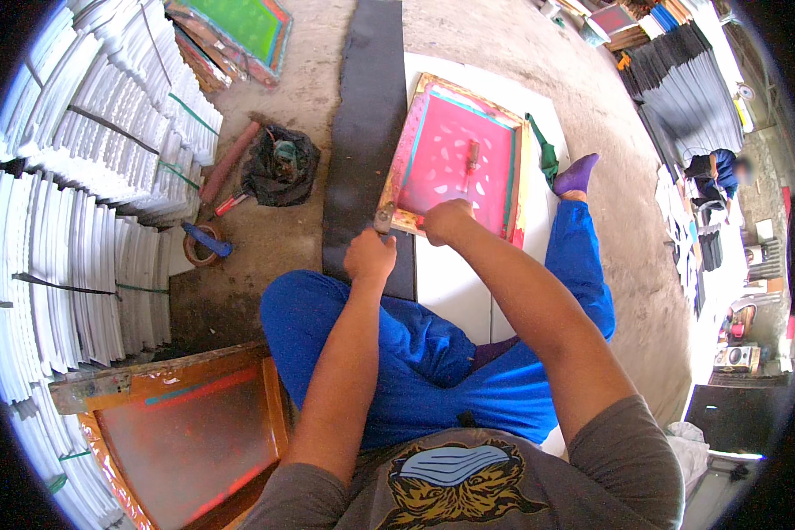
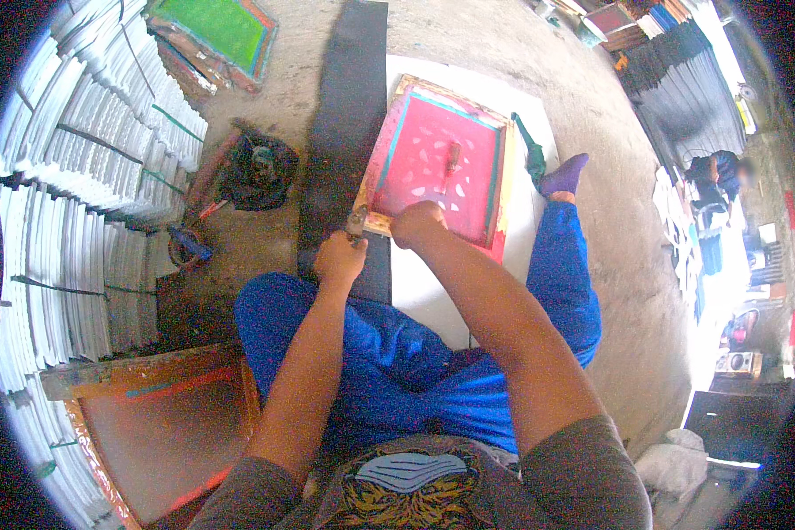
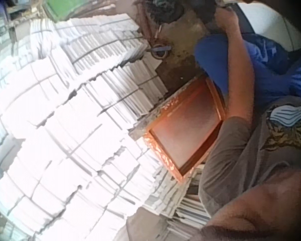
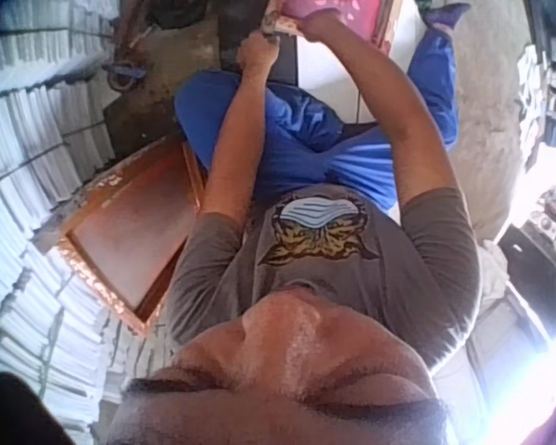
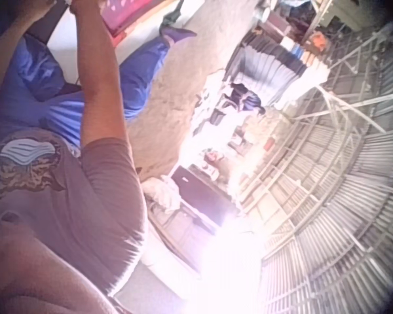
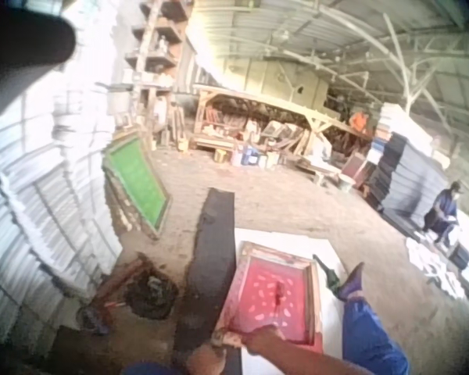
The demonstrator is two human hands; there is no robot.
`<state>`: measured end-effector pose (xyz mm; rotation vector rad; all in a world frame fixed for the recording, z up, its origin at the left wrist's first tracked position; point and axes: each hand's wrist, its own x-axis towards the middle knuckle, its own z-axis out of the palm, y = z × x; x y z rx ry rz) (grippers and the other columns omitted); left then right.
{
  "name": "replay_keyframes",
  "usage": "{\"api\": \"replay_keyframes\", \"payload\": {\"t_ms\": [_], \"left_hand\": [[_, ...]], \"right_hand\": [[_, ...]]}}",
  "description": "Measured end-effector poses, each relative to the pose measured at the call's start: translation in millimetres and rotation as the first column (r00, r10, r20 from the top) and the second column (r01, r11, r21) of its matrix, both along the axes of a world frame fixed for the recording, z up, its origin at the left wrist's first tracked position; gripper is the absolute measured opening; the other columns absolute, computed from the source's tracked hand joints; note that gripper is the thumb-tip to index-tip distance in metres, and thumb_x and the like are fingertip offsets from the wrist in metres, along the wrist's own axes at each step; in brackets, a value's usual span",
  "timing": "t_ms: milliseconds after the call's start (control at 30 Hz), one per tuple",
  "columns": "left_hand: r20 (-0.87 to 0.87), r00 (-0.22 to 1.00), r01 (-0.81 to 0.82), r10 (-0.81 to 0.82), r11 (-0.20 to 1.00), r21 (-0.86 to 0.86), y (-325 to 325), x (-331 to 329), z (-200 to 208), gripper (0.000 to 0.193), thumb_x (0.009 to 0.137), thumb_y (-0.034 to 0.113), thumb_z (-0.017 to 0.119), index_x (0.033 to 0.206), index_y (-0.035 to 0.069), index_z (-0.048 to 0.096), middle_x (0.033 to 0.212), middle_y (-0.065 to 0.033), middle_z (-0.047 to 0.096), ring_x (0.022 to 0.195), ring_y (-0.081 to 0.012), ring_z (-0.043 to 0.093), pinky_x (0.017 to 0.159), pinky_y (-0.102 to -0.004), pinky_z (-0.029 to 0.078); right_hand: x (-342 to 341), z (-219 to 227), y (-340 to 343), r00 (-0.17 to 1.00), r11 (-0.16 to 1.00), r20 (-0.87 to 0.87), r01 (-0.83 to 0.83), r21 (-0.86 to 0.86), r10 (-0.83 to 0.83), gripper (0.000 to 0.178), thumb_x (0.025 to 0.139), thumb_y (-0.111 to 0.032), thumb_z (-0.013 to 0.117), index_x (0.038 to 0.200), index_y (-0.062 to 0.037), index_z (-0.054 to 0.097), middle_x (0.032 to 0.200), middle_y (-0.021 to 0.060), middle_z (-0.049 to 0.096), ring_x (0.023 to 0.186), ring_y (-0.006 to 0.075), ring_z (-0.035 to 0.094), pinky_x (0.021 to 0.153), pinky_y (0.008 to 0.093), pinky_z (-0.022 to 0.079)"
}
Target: The person sits on the floor and uses pliers to remove staples from the edge of a pink screen-printing frame. After removing staples, the person wipes the frame surface with a green cloth.
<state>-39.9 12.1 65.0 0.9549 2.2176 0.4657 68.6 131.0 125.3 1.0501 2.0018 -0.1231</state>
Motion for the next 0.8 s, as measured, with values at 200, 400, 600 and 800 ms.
{"api": "replay_keyframes", "payload": {"t_ms": [200,400,600,800], "left_hand": [[-0.018,1.0,0.01,-0.011,1.0,-0.009,-1.4,0.3,-6.4,0.04,0.086,0.041,0.071,0.108,0.007,0.069,0.108,-0.0196,0.071,0.103,-0.0392,0.068,0.088,-0.05,0.054],[0.049,0.999,0.017,-0.018,1.0,0.009,0.2,3.8,-14.0,0.036,0.087,0.04,0.069,0.105,0.008,0.073,0.107,-0.0187,0.072,0.102,-0.0378,0.069,0.088,-0.049,0.054],[0.265,0.956,0.086,-0.126,0.984,0.158,4.8,12.5,-41.5,0.03,0.089,0.035,0.067,0.099,0.008,0.076,0.103,-0.0168,0.073,0.094,-0.0376,0.07,0.084,-0.0477,0.054],[-0.267,0.938,0.325,-0.22,0.826,0.461,5.6,33.4,-31.7,0.022,0.091,0.029,0.065,0.1,0.011,0.073,0.095,-0.0121,0.072,0.082,-0.037,0.07,0.072,-0.0487,0.055]], "right_hand": [[8.3,0.1,-3.4,0.992,1.0,-0.125,-0.001,-0.016,-0.001,0.032,0.081,-0.016,0.058,0.107,-0.0056,0.074,0.109,0.0164,0.073,0.102,0.0313,0.071,0.085,0.0474,0.056],[55.9,-11.6,-35.3,0.953,0.992,-0.289,0.064,-0.109,-0.094,0.031,0.084,-0.027,0.059,0.097,-0.0033,0.073,0.098,0.0184,0.073,0.091,0.0335,0.072,0.08,0.0503,0.056],[84.7,-32.9,-67.7,0.842,0.929,-0.41,0.257,-0.266,-0.35,0.04,0.09,-0.04,0.06,0.096,-0.0023,0.069,0.089,0.0194,0.072,0.085,0.0339,0.072,0.078,0.0489,0.056],[99.1,-46.4,-87.8,0.755,0.883,-0.471,0.323,-0.34,-0.457,0.041,0.091,-0.04,0.061,0.105,-0.0021,0.068,0.101,0.0223,0.071,0.095,0.039,0.07,0.083,0.0512,0.056]]}}
